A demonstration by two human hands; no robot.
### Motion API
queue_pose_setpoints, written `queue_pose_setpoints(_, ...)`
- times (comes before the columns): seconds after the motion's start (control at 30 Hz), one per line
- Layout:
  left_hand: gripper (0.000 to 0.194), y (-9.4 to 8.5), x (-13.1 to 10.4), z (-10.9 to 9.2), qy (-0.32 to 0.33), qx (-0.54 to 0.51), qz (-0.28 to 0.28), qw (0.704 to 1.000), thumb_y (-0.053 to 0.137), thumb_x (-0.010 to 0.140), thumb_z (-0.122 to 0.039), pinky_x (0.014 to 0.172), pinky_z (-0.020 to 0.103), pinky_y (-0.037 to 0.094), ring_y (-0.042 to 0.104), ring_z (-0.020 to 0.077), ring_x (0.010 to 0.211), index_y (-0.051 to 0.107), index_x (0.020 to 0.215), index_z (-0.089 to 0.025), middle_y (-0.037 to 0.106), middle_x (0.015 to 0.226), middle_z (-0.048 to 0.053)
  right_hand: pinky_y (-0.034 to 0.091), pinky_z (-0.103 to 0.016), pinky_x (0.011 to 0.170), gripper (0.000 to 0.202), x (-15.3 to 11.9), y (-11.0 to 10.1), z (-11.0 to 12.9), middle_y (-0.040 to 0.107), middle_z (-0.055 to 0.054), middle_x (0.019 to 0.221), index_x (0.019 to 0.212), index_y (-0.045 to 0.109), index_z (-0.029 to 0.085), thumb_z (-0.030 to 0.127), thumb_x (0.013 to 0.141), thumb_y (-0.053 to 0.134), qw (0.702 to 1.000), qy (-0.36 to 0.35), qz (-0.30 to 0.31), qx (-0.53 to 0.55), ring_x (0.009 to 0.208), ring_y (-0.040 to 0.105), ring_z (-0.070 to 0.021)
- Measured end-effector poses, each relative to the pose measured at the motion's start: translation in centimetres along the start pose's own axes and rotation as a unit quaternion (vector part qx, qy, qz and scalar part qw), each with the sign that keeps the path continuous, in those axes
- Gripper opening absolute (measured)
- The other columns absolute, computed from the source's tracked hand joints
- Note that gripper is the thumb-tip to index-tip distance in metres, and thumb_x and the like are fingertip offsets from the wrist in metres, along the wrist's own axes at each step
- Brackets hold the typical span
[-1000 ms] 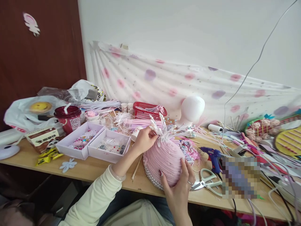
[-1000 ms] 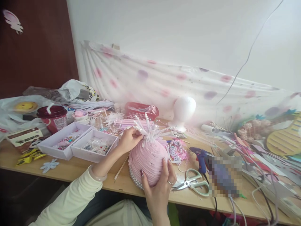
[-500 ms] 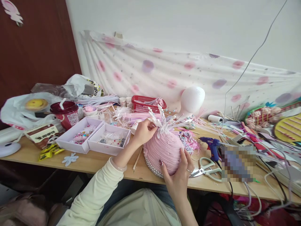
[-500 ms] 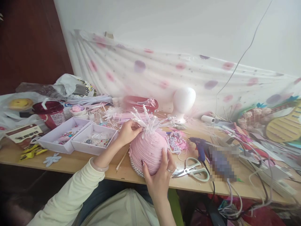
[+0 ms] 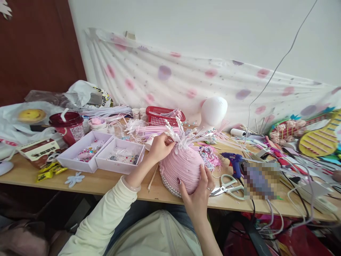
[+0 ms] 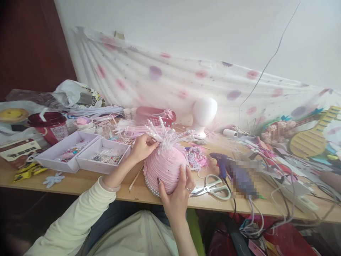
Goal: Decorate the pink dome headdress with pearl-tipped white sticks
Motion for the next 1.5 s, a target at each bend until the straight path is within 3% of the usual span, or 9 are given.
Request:
queue_pose_setpoints(0.47,0.007,-0.2,-0.1,-0.5,0.004,0.025,0.001,1.0,0.066,0.073,-0.015,0.055,0.024,0.039,0.056,0.0131,0.055,0.061,0.071,-0.017,0.059,0.057,-0.003,0.036,-0.06,0.102,0.078,0.0,0.0,0.0,0.035,-0.021,0.143,0.148,0.029,0.021,0.047,0.083,0.064,1.0,0.005,0.005,0.0,0.133,0.034,-0.0368)
queue_pose_setpoints(0.7,0.017,-0.4,0.0,-0.8,0.011,0.037,-0.01,0.999,0.068,0.071,-0.016,0.054,0.025,0.036,0.052,0.0128,0.052,0.053,0.063,-0.019,0.053,0.054,-0.005,0.037,-0.059,0.101,0.079,0.0,0.1,-0.1,0.035,-0.02,0.143,0.148,0.03,0.021,0.047,0.082,0.065,1.0,0.009,0.005,0.001,0.132,0.035,-0.0365)
queue_pose_setpoints(1.5,0.023,-0.6,-0.1,-1.2,0.028,0.057,-0.019,0.998,0.069,0.07,-0.016,0.052,0.025,0.037,0.052,0.0126,0.05,0.049,0.059,-0.021,0.052,0.051,-0.005,0.037,-0.06,0.101,0.079,-0.1,0.1,-0.1,0.035,-0.02,0.143,0.148,0.029,0.022,0.048,0.083,0.064,1.0,0.012,0.006,0.0,0.133,0.034,-0.0371)
Point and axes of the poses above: each hand's wrist, its own x-axis towards the middle knuckle, its own y-axis out of the palm, z = x × y, the point moved 5 cm from there along x, towards the middle knuckle
